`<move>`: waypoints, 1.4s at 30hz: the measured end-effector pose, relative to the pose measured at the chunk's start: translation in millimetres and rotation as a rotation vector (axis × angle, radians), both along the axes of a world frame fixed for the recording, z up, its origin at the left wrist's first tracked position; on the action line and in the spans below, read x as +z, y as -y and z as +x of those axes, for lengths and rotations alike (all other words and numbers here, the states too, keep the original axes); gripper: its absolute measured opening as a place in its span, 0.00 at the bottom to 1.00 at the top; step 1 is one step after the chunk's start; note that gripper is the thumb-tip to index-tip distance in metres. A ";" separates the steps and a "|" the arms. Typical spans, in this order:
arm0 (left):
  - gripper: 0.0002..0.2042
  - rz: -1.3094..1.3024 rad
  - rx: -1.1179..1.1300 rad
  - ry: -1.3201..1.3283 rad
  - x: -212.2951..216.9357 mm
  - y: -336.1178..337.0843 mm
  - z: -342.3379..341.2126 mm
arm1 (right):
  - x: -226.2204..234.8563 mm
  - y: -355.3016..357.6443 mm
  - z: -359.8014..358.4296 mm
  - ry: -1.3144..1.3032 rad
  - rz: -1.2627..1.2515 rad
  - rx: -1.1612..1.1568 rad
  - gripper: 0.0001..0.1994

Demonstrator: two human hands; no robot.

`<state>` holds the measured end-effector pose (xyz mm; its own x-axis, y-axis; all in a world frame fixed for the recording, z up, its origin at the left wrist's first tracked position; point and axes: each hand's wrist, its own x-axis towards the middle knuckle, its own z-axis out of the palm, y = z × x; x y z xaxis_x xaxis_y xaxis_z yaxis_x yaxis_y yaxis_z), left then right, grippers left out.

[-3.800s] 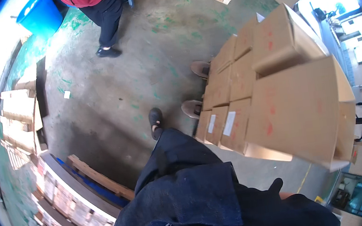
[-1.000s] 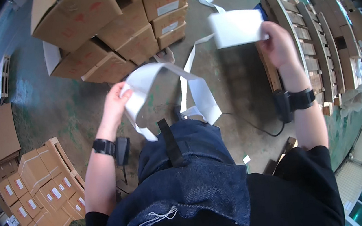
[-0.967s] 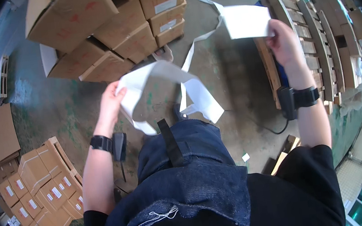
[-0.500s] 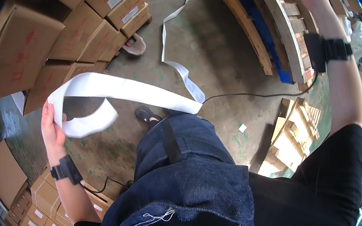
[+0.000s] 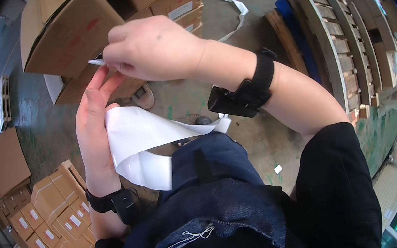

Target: The person is peeling and applying shipping or identification labels onto cardboard boxes in a warehouse.

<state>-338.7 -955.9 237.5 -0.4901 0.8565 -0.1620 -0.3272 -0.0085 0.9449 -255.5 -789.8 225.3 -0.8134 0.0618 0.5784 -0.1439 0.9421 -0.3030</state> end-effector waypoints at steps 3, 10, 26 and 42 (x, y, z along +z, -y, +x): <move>0.25 0.036 0.046 0.183 -12.9 14.6 -6.0 | -8.5 16.7 -10.1 -0.003 0.029 0.113 0.06; 0.15 0.017 0.193 0.416 -34.7 17.3 -3.1 | -11.7 29.2 -11.9 0.145 0.034 0.205 0.05; 0.10 -0.016 0.220 -0.297 -87.3 19.7 -90.6 | -87.2 2.2 -68.9 0.037 -1.289 -0.099 0.09; 0.09 -0.242 0.656 -0.629 -158.7 -48.0 -182.8 | -158.3 -32.5 -150.4 0.005 -1.323 -0.327 0.09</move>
